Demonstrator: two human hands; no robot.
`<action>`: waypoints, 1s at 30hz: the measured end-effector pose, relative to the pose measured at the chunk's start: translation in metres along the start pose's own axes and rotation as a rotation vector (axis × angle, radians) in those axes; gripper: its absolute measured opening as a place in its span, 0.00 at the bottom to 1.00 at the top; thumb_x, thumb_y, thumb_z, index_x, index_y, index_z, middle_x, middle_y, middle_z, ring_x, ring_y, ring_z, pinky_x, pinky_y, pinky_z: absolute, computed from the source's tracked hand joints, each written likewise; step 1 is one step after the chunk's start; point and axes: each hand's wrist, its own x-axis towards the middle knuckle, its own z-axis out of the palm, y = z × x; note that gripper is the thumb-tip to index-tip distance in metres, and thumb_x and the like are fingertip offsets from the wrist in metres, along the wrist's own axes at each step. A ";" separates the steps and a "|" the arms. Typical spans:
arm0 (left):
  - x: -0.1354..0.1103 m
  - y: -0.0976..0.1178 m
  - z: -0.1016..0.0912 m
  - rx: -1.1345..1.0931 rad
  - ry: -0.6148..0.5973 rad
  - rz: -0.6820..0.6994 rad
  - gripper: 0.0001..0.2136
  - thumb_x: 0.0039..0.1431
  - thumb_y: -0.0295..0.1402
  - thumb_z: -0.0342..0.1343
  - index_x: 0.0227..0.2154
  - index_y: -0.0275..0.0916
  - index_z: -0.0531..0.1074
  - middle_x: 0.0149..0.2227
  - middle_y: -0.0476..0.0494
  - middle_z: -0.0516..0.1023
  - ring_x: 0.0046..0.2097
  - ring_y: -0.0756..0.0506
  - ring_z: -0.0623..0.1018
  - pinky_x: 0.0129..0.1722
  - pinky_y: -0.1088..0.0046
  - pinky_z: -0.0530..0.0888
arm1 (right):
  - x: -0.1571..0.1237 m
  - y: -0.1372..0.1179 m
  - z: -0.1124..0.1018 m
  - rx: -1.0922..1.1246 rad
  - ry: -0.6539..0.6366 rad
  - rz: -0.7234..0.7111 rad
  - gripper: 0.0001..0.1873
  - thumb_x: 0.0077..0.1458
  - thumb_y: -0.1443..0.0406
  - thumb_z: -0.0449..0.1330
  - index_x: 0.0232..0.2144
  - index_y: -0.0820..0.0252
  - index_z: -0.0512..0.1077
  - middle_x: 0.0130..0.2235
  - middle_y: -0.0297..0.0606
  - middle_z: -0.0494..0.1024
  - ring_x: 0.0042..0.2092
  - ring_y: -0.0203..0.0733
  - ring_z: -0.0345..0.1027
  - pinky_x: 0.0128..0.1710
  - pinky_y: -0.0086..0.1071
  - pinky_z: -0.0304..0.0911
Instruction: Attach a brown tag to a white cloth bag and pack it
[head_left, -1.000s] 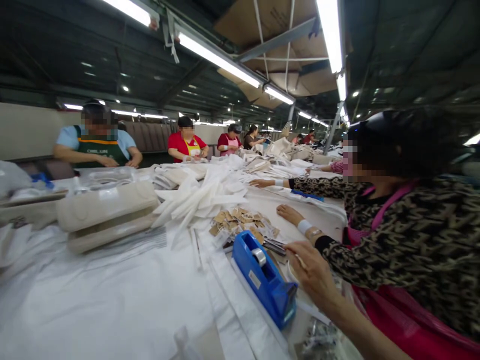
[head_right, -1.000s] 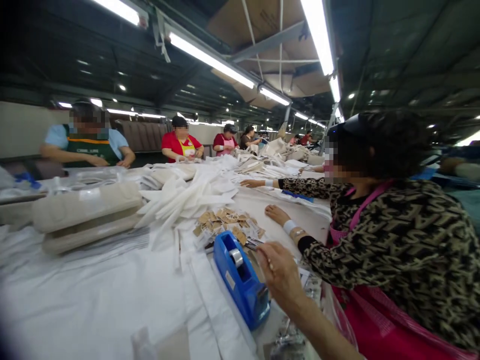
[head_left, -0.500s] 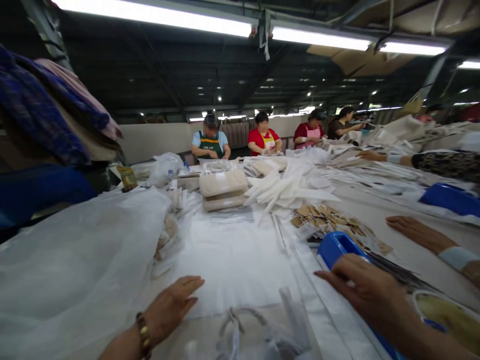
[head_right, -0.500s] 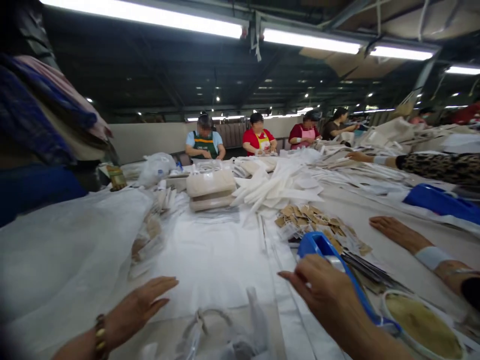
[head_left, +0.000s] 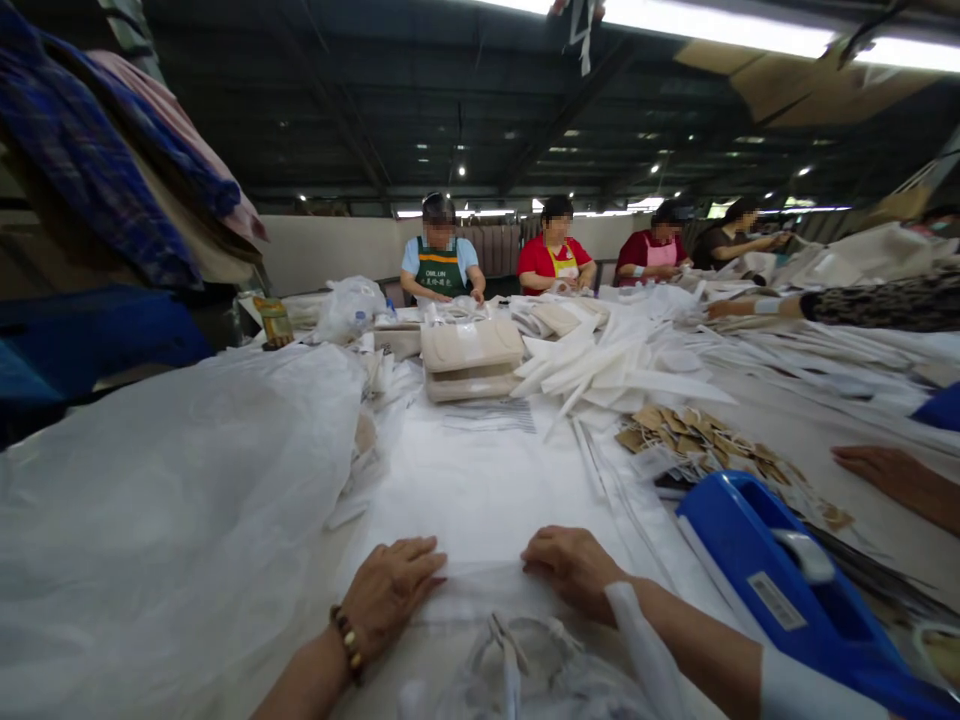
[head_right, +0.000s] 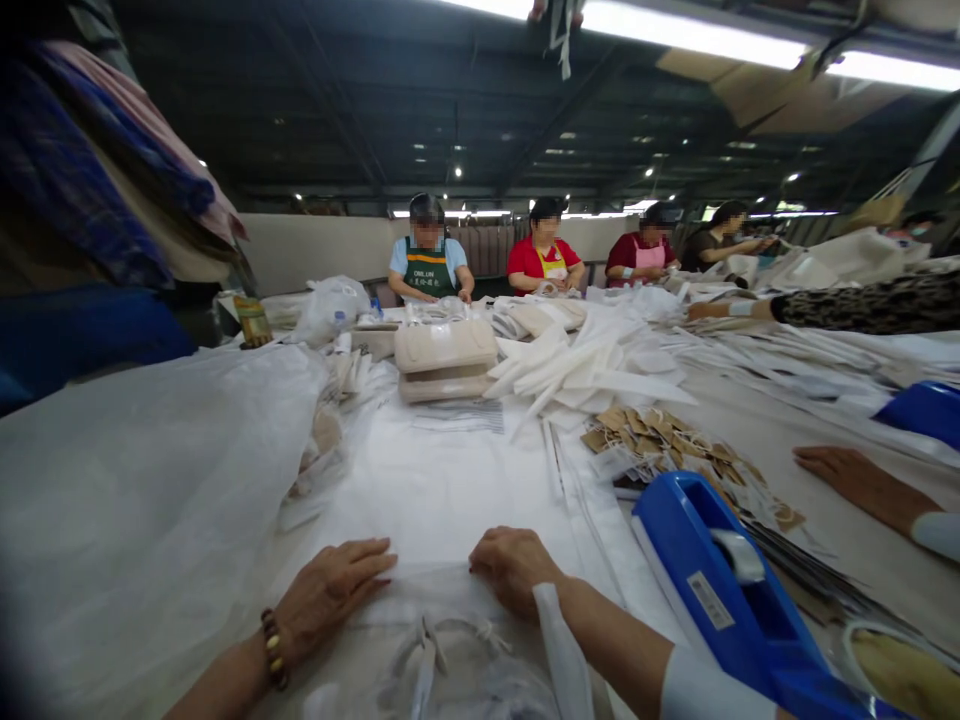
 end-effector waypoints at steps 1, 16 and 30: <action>0.004 0.002 -0.005 -0.019 -0.014 -0.009 0.13 0.61 0.35 0.46 0.45 0.49 0.71 0.52 0.46 0.71 0.53 0.44 0.70 0.50 0.63 0.68 | 0.003 0.001 -0.001 0.033 0.027 0.067 0.05 0.48 0.70 0.58 0.26 0.61 0.75 0.33 0.41 0.77 0.36 0.42 0.68 0.37 0.33 0.58; 0.032 0.037 -0.047 -0.293 -0.088 -0.064 0.15 0.49 0.45 0.54 0.35 0.41 0.75 0.36 0.47 0.79 0.39 0.48 0.75 0.36 0.76 0.68 | 0.013 -0.002 -0.021 0.599 0.009 0.191 0.08 0.36 0.64 0.62 0.17 0.63 0.67 0.18 0.28 0.66 0.23 0.30 0.55 0.22 0.25 0.50; 0.047 0.069 -0.043 -0.027 -0.035 0.015 0.15 0.61 0.36 0.42 0.34 0.40 0.74 0.33 0.42 0.79 0.38 0.43 0.77 0.36 0.70 0.68 | 0.012 -0.014 -0.033 0.156 -0.008 -0.010 0.14 0.55 0.66 0.51 0.20 0.63 0.67 0.19 0.29 0.62 0.23 0.31 0.51 0.23 0.26 0.47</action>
